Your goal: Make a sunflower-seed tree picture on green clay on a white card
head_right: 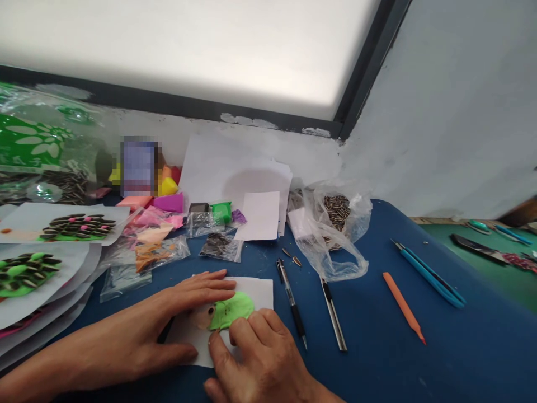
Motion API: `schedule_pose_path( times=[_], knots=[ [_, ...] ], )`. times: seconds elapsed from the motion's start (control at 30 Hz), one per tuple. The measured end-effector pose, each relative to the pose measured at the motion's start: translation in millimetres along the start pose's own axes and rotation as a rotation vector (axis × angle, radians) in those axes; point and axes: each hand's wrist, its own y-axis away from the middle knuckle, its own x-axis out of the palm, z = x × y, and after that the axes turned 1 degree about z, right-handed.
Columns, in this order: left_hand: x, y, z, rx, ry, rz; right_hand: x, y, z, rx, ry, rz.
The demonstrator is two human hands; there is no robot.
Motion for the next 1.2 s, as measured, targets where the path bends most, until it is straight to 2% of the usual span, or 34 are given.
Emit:
schedule_pose_path(
  times=[0.3, 0.47, 0.53, 0.87, 1.03, 1.2],
  knots=[
    [0.2, -0.2, 1.4, -0.01, 0.01, -0.004, 0.7, 0.9, -1.5, 0.035, -0.021, -0.033],
    [0.0, 0.1, 0.3, -0.021, 0.005, 0.0, -11.2, -2.7, -3.5, 0.258, -0.215, -0.015],
    [0.1, -0.5, 0.2, -0.022, -0.001, -0.002, -14.7, -3.3, -3.5, 0.278, -0.243, 0.008],
    [0.0, 0.8, 0.8, -0.025, -0.002, -0.005, -1.6, -0.8, -2.2, 0.07, -0.145, -0.032],
    [-0.3, -0.1, 1.8, 0.014, -0.01, -0.021, 2.4, -0.1, -2.6, 0.014, -0.066, 0.007],
    [-1.9, -1.3, -0.4, 0.024, -0.034, -0.019, -0.3, 0.0, 1.3, -0.025, -0.093, -0.034]
  ],
)
